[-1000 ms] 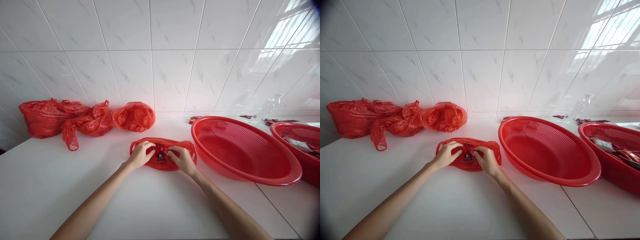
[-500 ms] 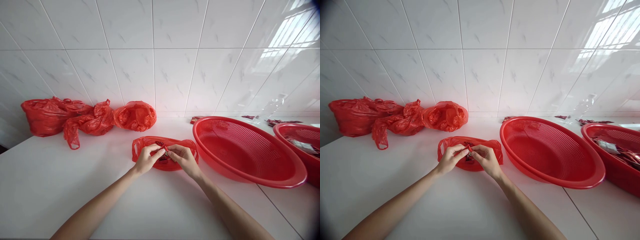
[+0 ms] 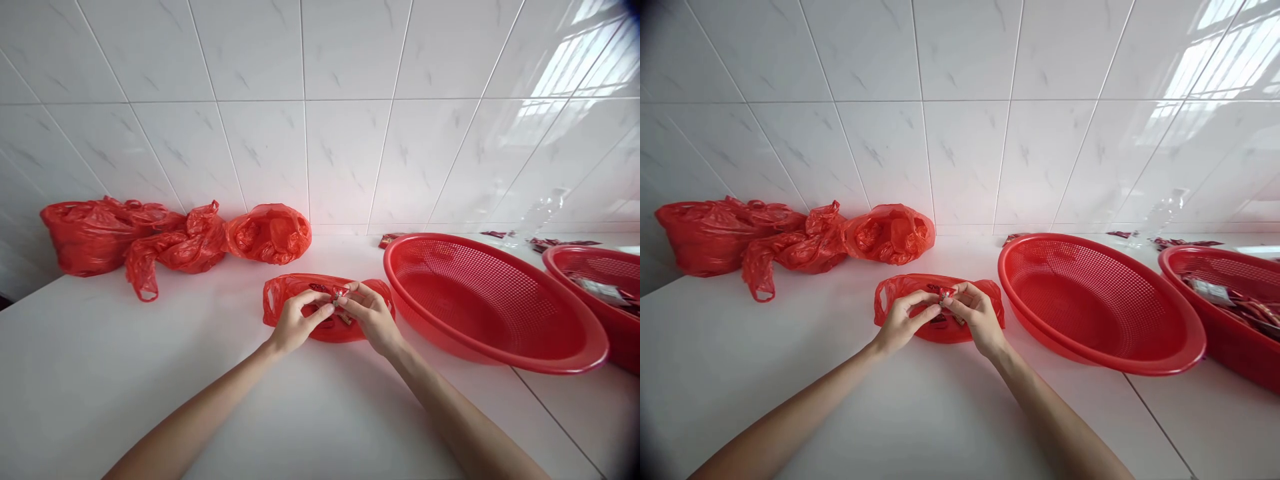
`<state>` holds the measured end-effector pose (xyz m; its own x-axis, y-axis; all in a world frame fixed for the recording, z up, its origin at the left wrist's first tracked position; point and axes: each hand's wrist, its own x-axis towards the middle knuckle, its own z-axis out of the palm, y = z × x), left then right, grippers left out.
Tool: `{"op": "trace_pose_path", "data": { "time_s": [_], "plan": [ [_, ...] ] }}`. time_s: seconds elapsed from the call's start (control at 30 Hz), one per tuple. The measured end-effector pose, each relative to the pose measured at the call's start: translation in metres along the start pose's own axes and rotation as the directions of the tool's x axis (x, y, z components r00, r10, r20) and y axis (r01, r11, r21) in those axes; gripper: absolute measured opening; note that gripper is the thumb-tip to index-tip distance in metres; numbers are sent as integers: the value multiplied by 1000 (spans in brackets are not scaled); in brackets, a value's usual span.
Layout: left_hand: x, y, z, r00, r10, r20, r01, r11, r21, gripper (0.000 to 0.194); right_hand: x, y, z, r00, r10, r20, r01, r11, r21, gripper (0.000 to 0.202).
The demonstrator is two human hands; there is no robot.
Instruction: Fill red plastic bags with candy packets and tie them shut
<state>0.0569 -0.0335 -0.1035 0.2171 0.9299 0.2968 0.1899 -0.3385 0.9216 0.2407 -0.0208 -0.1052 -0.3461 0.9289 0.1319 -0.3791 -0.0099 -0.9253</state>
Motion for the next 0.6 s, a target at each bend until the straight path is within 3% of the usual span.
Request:
{"op": "trace_pose_path", "data": {
  "time_s": [0.13, 0.33, 0.6],
  "plan": [
    [2, -3, -3, 997, 71, -35, -69, 997, 42, 23, -1, -1, 1, 1000, 25, -6, -25, 999, -45, 26],
    [3, 1, -7, 995, 81, -50, -80, 997, 22, 23, -3, -5, 1, 1000, -17, 23, 21, 984, -177, 27],
    [-1, 2, -1, 997, 58, -42, -60, 996, -59, 22, -5, -4, 7, 995, -95, 20, 96, 986, -134, 25]
  ]
}}
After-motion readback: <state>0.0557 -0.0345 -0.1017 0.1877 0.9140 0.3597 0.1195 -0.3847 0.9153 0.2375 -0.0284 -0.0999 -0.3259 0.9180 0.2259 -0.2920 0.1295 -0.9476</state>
